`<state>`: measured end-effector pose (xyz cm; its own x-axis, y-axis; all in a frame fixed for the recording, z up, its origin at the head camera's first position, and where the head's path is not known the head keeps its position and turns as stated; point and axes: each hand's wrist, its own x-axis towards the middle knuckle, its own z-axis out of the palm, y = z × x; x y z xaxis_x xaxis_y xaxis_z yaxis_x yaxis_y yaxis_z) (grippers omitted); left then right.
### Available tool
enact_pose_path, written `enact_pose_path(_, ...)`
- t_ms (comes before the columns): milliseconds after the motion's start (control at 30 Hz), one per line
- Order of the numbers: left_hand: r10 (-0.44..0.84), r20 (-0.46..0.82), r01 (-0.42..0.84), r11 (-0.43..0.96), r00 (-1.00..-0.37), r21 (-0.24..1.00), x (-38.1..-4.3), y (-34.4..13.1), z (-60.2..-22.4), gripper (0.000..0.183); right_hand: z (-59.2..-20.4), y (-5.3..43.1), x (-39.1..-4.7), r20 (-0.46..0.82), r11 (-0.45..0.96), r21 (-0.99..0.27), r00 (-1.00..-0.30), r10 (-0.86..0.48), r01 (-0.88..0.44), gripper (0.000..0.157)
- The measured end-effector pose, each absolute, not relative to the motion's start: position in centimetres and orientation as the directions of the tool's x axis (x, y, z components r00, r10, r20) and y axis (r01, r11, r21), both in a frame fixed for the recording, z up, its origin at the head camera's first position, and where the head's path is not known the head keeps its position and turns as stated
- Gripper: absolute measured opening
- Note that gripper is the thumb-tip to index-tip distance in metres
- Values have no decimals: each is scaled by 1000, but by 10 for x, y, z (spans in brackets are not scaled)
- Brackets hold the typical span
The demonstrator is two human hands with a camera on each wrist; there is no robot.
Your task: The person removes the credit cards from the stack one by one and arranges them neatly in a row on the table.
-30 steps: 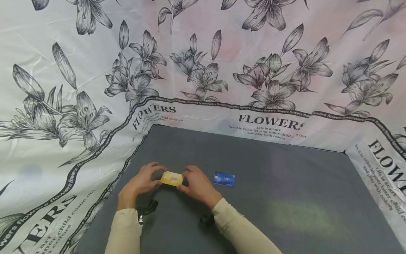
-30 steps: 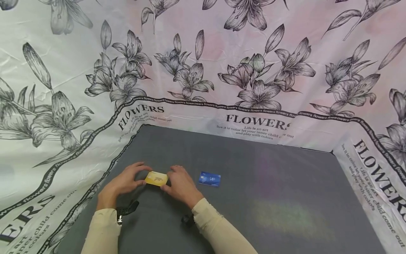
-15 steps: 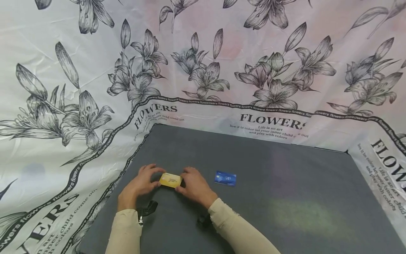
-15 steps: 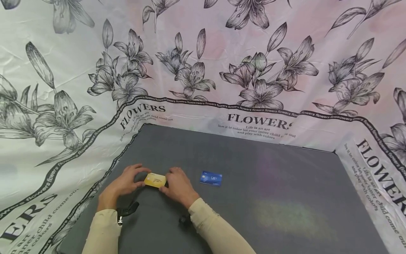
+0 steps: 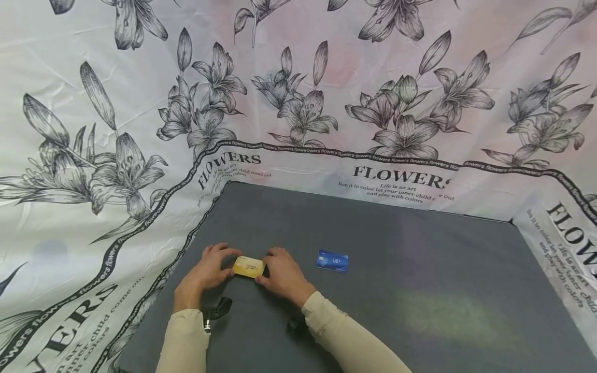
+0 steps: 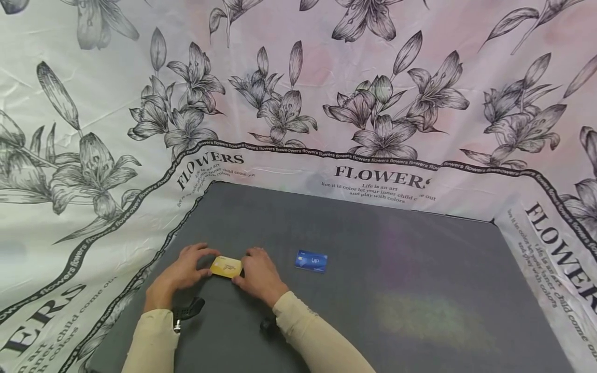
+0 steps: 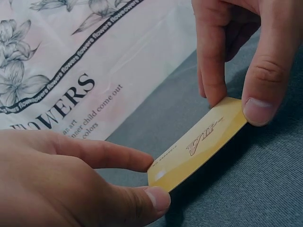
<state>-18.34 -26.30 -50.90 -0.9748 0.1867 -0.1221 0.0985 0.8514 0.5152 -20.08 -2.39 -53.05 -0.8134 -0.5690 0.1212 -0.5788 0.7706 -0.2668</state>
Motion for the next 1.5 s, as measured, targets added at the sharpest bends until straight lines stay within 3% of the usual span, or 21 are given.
enact_pose_path(1500,112,-90,58,882,-990,467,-179,-264,-522,46,-540,-36,-195,123,795,-330,-858,-498,-509,50)
